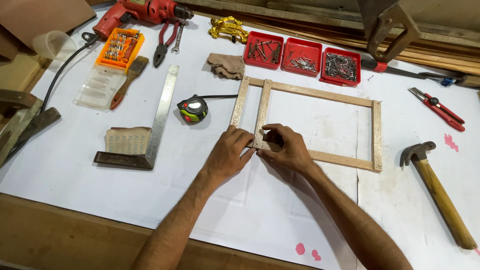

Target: The recorder is assembling a small wooden frame by measuring, positioning, and nailing wooden slats together.

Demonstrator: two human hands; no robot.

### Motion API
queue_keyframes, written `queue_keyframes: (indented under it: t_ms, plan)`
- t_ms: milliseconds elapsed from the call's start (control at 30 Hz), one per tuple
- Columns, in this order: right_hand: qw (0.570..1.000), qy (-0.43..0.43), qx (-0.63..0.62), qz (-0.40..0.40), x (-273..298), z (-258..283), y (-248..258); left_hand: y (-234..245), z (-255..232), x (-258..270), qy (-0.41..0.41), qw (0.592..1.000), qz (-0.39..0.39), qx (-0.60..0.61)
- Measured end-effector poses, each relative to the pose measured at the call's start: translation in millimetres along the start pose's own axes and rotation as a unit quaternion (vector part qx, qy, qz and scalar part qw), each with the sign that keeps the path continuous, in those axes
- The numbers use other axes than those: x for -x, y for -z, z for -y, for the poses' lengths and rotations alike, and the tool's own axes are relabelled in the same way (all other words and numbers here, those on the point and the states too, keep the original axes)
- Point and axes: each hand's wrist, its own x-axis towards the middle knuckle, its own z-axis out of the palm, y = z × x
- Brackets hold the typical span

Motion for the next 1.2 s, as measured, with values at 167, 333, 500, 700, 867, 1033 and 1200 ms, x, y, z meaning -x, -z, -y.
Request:
queue_keyframes:
  t_ms: [167,333,500,700,867,1033,1200]
  plan:
    - [1.000,-0.015,-0.003,-0.002,0.3,5.7,1.3,0.4,-3.6,-0.3,0.004,1.000,-0.016,0.000]
    - [0.999,-0.035,-0.008,0.001,-0.4,7.0,2.2,2.0,-3.9,-2.3,0.017,1.000,-0.019,0.015]
    - [0.998,-0.047,-0.029,0.011,-1.5,7.5,3.1,0.1,-1.1,-2.6,0.025,0.999,-0.015,0.030]
    - [0.996,-0.069,-0.054,0.022,-2.4,8.7,3.7,0.4,0.2,-3.6,0.039,0.998,-0.013,0.046]
    - [0.993,-0.079,-0.077,0.032,-3.7,6.0,3.9,-2.1,1.7,-2.5,0.056,0.997,-0.001,0.048]
    - [0.992,-0.086,-0.080,0.044,-10.6,9.0,8.9,-0.9,0.9,-2.7,0.058,0.997,0.002,0.046]
    - [0.992,-0.101,-0.060,0.054,-12.4,8.1,10.2,-3.7,3.8,-1.7,0.054,0.997,0.000,0.054]
